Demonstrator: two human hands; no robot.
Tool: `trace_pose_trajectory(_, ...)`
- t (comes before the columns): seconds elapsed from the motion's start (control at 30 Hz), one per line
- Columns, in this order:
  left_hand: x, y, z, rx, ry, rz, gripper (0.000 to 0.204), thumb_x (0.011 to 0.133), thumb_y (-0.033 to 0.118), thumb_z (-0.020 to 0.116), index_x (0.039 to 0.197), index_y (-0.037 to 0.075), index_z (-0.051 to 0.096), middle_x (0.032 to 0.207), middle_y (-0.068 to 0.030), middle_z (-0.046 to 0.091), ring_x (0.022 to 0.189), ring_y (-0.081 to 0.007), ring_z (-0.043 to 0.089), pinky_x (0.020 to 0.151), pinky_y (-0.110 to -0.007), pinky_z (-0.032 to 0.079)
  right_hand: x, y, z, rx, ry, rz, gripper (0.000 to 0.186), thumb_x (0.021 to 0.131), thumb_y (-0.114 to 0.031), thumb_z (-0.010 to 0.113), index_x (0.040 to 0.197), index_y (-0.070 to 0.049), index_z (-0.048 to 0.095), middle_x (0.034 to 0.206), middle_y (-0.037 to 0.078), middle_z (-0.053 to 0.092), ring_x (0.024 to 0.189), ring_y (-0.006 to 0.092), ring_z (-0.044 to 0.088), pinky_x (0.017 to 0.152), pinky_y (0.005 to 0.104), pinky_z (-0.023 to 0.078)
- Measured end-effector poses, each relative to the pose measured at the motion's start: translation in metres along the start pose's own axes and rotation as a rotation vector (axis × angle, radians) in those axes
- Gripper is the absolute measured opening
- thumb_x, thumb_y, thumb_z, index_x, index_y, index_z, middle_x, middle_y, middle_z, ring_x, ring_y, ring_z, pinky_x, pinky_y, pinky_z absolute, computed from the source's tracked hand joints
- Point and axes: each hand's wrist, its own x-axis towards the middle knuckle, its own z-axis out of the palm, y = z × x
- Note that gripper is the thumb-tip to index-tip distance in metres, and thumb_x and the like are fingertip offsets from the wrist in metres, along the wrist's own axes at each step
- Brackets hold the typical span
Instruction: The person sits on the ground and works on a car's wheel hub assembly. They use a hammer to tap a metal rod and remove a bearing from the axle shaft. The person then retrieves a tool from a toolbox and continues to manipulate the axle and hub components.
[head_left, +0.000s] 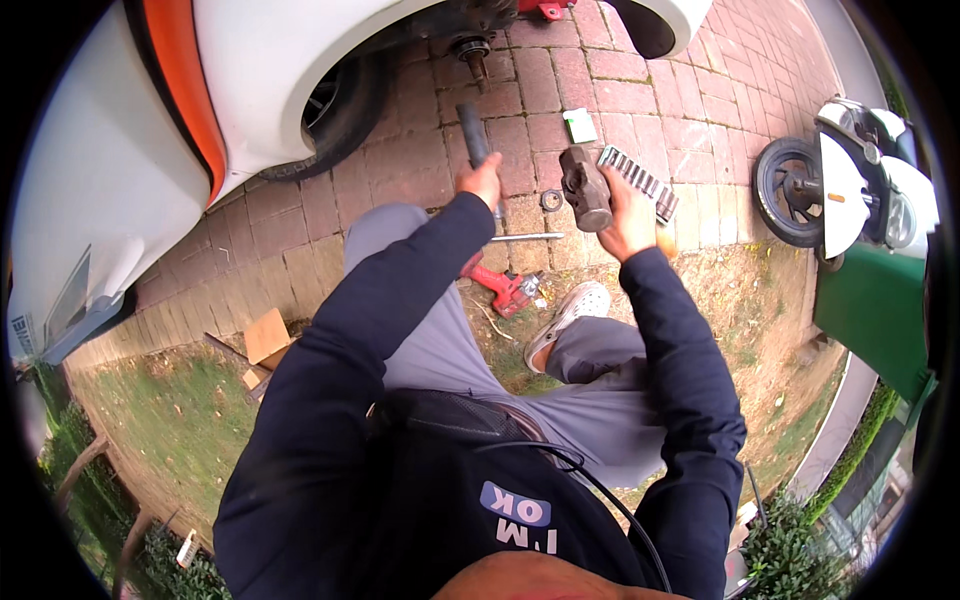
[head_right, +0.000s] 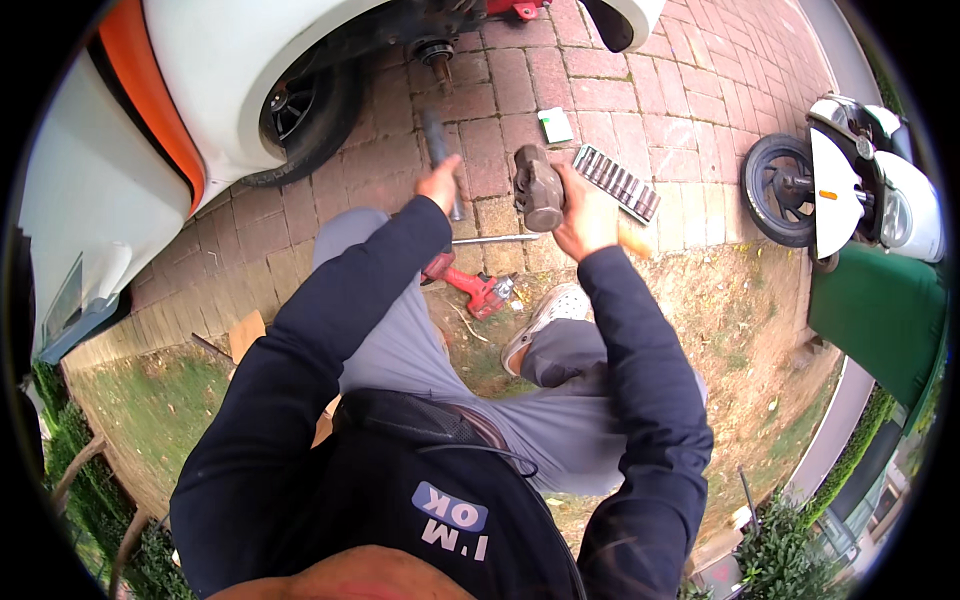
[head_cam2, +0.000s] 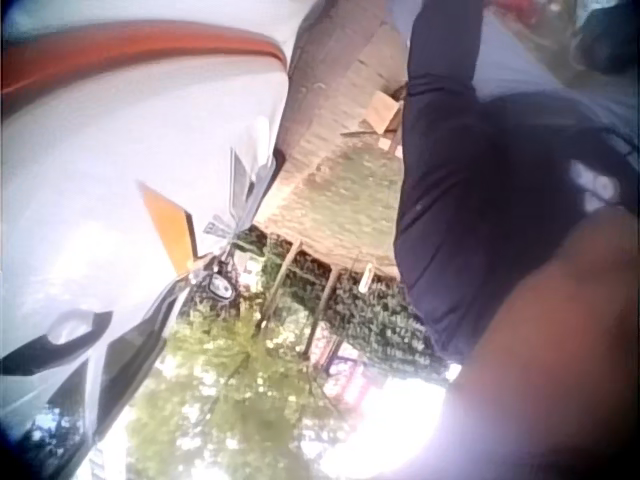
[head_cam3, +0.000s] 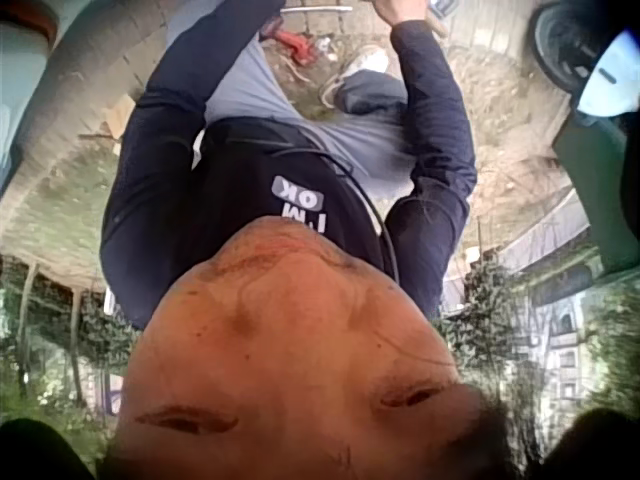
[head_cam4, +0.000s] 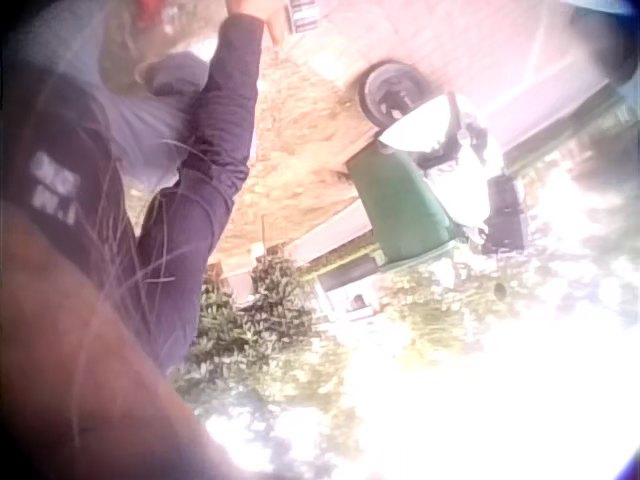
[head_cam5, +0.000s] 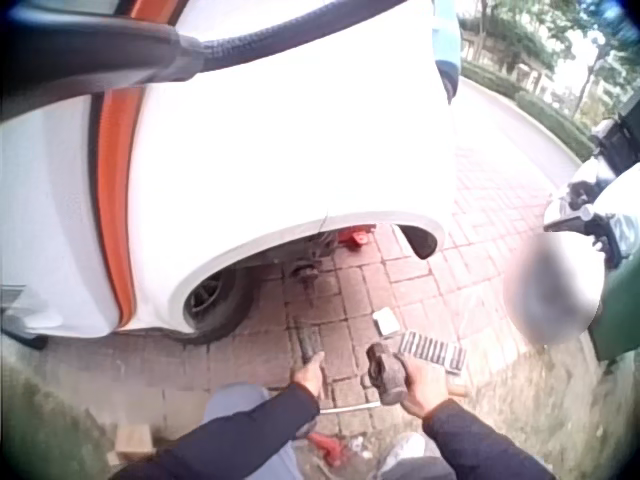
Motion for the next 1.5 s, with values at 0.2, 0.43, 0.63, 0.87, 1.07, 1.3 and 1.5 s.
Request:
trace_pose_trajectory(0.2,-0.016,0.063,-0.095,-0.059,-0.070,0.077,0.026,0.087,0.024,0.071,0.099,0.003,0.060,0.072,-0.0072,0.061,0.060,-0.0187,0.062,0.055,-0.034,0.053,0.096,0.017,-0.016,-0.572,-0.439,-0.208,0.021,0.084,-0.029,0.065,0.089,-0.009,0.061,0.080,0.016,0.067,0.077,0.0377,0.066,0.068,0.0498,0.052)
trace_pose_trajectory(0.43,-0.162,0.067,-0.238,0.149,0.023,0.224,0.038,0.089,0.019,0.073,0.114,-0.004,0.055,0.082,-0.0074,0.062,0.062,-0.0137,0.059,0.056,-0.026,0.047,0.110,0.045,0.035,-0.362,-0.553,-0.149,0.023,0.083,-0.029,0.066,0.090,-0.008,0.061,0.085,0.019,0.068,0.085,0.0392,0.067,0.074,0.0497,0.053)
trace_pose_trajectory(0.63,-0.294,-0.128,-0.317,0.683,0.904,0.094,0.041,0.079,0.025,0.080,0.107,0.000,0.065,0.082,-0.0120,0.068,0.071,-0.0204,0.064,0.068,-0.033,0.052,0.092,0.044,0.099,-0.411,-0.780,-0.241,0.031,0.080,-0.026,0.068,0.106,-0.008,0.064,0.091,0.023,0.069,0.088,0.0415,0.067,0.076,0.0504,0.053)
trace_pose_trajectory(0.87,-0.309,-0.311,-0.406,0.497,1.323,-0.276,0.048,0.073,0.029,0.081,0.110,0.002,0.069,0.099,-0.0204,0.072,0.094,-0.0335,0.070,0.085,-0.041,0.053,0.087,0.027,0.131,-0.576,-0.913,-0.475,0.030,0.078,-0.028,0.074,0.101,-0.010,0.064,0.092,0.019,0.070,0.089,0.0402,0.067,0.076,0.0498,0.054)
trace_pose_trajectory(1.07,-0.270,-0.338,-0.416,0.514,1.134,-0.068,0.046,0.077,0.020,0.078,0.120,0.009,0.067,0.106,-0.0202,0.071,0.102,-0.0342,0.068,0.091,-0.040,0.052,0.082,0.037,0.160,-0.723,-0.909,-0.418,0.035,0.078,-0.031,0.073,0.107,-0.013,0.063,0.098,0.019,0.071,0.095,0.0401,0.068,0.080,0.0503,0.055)
trace_pose_trajectory(1.3,-0.242,-0.346,-0.391,0.303,0.903,0.054,0.050,0.084,0.012,0.062,0.133,0.014,0.059,0.120,-0.0232,0.064,0.111,-0.0397,0.061,0.098,-0.042,0.048,0.053,0.065,0.176,-0.991,-0.965,-0.365,0.024,0.084,-0.034,0.064,0.101,-0.018,0.067,0.100,0.019,0.071,0.098,0.0405,0.067,0.084,0.0518,0.054)
trace_pose_trajectory(1.5,-0.255,-0.305,-0.376,0.249,0.789,-0.250,0.059,0.098,0.048,0.049,0.136,0.002,0.052,0.120,-0.0264,0.061,0.114,-0.0412,0.058,0.099,-0.043,0.046,0.017,0.013,0.182,-1.174,-1.015,-0.361,0.028,0.082,-0.031,0.063,0.108,-0.021,0.068,0.103,0.015,0.072,0.099,0.0366,0.069,0.086,0.0493,0.054)
